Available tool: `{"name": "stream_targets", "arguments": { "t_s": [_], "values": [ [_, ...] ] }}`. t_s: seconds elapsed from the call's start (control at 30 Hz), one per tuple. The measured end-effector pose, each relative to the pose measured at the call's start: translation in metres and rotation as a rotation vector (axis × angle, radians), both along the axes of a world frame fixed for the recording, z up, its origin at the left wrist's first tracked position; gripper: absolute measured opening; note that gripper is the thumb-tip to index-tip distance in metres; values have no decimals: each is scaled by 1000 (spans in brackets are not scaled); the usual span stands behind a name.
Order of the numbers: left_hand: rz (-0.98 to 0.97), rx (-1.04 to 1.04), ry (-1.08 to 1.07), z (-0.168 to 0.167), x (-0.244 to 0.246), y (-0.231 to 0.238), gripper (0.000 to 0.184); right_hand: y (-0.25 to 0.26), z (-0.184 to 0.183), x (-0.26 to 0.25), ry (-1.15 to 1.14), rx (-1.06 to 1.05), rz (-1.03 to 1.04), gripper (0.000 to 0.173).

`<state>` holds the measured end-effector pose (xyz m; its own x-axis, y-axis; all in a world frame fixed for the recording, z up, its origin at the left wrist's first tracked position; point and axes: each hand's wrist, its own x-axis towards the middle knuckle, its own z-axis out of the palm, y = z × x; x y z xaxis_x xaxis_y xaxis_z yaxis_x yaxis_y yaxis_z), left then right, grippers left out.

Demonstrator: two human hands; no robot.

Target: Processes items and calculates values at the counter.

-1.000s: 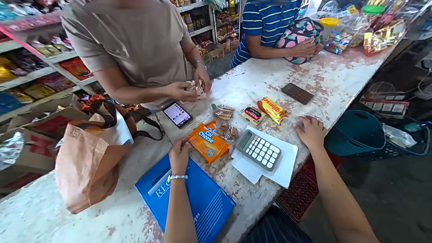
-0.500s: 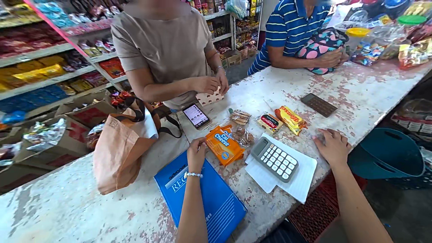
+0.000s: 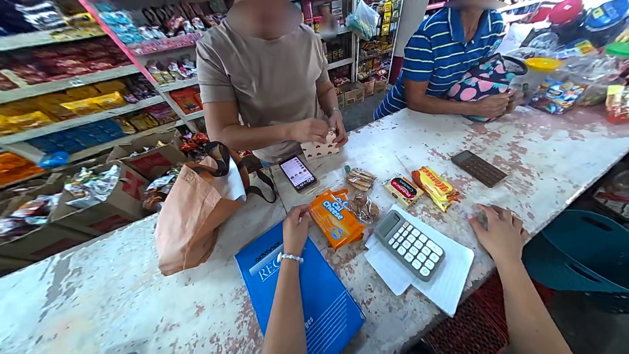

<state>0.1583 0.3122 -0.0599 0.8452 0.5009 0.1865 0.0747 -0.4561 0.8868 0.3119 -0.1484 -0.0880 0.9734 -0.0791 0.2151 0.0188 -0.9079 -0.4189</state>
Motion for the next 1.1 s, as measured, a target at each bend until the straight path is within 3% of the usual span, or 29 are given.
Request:
{"name": "stream_targets", "arguments": {
  "t_s": [0.13, 0.27, 0.33, 0.43, 0.5, 0.57, 0.7, 0.87, 0.97, 1.1],
  "values": [
    [2, 8, -14, 3, 1, -1, 27, 0, -2, 1, -45, 53, 19, 45],
    [4, 16, -38, -2, 0, -1, 26, 18, 24, -31, -459, 207, 215, 32],
    [13, 22, -43, 0, 4, -2, 27, 44, 47, -48, -539, 211, 389, 36],
    [9, 34, -25, -1, 1, -1, 27, 76, 64, -57, -289, 132, 702, 48],
    [5, 38, -17, 0, 0, -1, 28, 89, 71, -53, -106, 112, 791, 52],
    [-3, 28, -12, -1, -4, 1, 28, 85, 66, -42, -182, 201, 752, 45],
    [1, 23, -15, -2, -5, 1, 28, 41, 65, -22, -346, 327, 437, 35],
    [15, 35, -3, 2, -4, -1, 27, -18, 12, -12, -114, 168, -30, 49],
    [25, 41, 6, 2, -2, -2, 27, -27, -13, -8, -128, 236, -88, 48],
    [28, 38, 0, 1, -3, -3, 26, -28, -19, -6, -130, 232, -102, 45]
  ]
}}
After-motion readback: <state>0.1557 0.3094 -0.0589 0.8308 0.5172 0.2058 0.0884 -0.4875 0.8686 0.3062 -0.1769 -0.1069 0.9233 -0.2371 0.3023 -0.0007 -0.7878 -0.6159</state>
